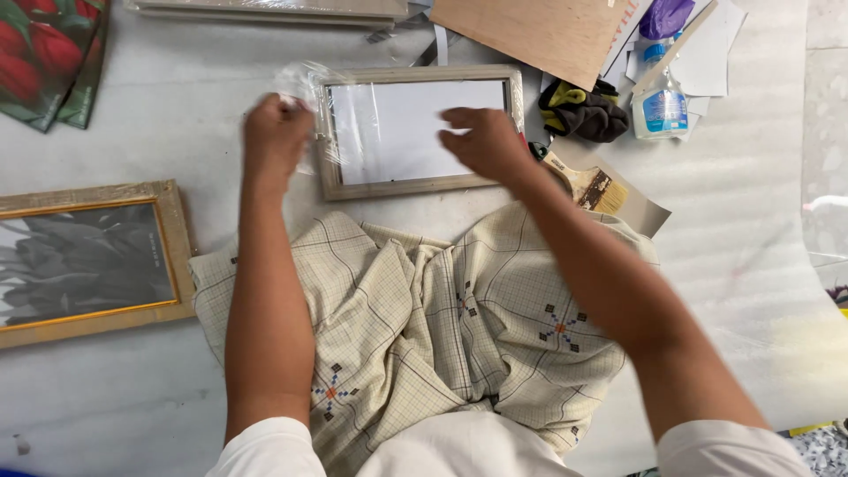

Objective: Assembling a picture frame by cleaning the glass, inserting the artwork, and securing the backing board.

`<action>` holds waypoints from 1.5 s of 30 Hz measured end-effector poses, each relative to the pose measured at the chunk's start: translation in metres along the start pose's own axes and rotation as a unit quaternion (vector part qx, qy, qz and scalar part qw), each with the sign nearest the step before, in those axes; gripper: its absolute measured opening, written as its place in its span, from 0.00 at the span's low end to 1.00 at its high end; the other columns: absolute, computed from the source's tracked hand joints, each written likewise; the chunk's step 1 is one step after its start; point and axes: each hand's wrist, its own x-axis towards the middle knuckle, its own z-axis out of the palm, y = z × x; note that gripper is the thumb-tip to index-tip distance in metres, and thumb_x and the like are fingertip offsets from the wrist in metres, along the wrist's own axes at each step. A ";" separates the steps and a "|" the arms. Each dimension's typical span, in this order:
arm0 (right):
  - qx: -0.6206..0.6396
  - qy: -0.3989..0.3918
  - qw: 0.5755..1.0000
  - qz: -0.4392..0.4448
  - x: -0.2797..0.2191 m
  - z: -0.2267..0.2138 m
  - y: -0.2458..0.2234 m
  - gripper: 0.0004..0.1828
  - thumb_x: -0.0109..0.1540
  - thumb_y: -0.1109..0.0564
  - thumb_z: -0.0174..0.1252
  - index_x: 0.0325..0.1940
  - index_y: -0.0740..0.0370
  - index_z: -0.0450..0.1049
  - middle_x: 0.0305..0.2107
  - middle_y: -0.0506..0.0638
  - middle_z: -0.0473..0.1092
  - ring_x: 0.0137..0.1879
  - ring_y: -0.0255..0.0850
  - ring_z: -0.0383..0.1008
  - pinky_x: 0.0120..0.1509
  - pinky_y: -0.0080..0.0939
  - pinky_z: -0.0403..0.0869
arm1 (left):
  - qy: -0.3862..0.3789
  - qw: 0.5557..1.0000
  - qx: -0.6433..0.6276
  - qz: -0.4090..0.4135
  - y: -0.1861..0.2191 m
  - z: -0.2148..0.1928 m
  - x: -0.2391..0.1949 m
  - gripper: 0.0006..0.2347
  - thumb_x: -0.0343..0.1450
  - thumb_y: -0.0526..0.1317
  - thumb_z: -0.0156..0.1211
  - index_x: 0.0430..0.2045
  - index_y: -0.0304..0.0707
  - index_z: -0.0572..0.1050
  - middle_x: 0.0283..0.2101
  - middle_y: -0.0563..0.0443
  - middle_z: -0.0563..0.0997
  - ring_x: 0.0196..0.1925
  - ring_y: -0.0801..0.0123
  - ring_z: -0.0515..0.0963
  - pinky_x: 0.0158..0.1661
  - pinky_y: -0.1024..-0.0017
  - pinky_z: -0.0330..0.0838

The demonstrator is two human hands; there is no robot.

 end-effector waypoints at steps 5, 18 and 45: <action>-0.384 -0.154 0.892 0.182 0.001 -0.034 0.084 0.27 0.65 0.36 0.56 0.48 0.63 0.75 0.39 0.58 0.75 0.37 0.50 0.78 0.34 0.46 0.76 | 0.348 0.911 0.214 0.064 -0.005 -0.050 -0.001 0.18 0.68 0.37 0.68 0.47 0.39 0.66 0.44 0.47 0.74 0.42 0.59 0.76 0.40 0.59 0.77; -0.344 -0.067 0.908 0.230 0.002 -0.019 0.143 0.20 0.55 0.47 0.66 0.37 0.69 0.82 0.33 0.60 0.76 0.37 0.57 0.76 0.41 0.54 0.74 | -0.104 0.885 0.449 -0.065 -0.027 0.047 -0.029 0.41 0.77 0.65 0.39 0.73 0.31 0.34 0.76 0.24 0.40 0.77 0.32 0.41 0.66 0.35 0.46; -0.294 0.073 0.917 0.258 0.013 -0.070 0.139 0.14 0.59 0.49 0.63 0.33 0.65 0.79 0.24 0.57 0.73 0.23 0.47 0.70 0.24 0.49 0.70 | 0.048 0.904 0.425 -0.017 -0.020 -0.007 0.024 0.34 0.81 0.60 0.41 0.73 0.31 0.45 0.76 0.30 0.45 0.76 0.32 0.38 0.67 0.31 0.31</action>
